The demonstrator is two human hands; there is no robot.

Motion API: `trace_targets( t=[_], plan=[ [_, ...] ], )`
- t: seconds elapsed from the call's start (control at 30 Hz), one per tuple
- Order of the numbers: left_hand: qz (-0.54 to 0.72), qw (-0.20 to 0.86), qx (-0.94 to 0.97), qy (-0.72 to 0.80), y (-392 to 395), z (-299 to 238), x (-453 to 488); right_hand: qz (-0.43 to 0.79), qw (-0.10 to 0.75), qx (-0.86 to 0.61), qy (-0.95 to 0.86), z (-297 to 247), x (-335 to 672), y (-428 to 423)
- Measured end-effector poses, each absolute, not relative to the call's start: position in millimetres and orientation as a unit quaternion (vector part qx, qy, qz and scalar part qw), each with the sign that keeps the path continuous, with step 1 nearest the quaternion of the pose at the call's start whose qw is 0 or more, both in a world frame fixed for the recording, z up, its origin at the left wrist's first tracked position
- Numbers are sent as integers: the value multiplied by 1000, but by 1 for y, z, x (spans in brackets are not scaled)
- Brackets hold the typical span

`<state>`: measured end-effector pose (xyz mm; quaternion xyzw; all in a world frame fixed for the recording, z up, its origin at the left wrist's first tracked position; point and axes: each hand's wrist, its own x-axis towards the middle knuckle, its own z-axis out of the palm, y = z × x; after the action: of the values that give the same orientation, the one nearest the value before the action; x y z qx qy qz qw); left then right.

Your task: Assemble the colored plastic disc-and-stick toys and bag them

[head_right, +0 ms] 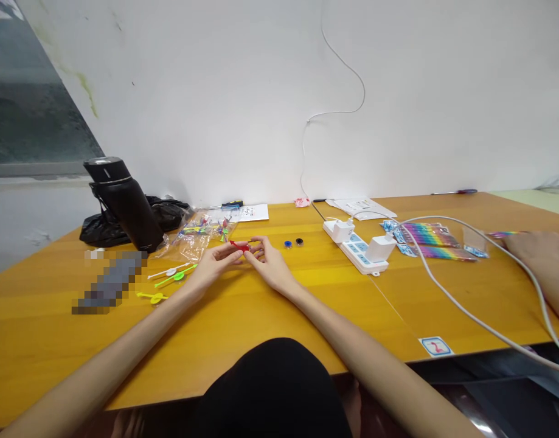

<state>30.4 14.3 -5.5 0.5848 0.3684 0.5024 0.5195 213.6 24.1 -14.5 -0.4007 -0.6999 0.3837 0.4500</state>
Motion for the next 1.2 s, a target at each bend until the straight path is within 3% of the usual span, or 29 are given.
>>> trace_targets(
  t=[0.37, 1.2],
  plan=[
    [441, 575, 610, 321, 14, -12, 30, 473, 386, -334, -719, -14, 215, 19],
    [438, 560, 615, 342, 11, -10, 31, 413, 381, -359, -745, -9, 218, 19]
  ],
)
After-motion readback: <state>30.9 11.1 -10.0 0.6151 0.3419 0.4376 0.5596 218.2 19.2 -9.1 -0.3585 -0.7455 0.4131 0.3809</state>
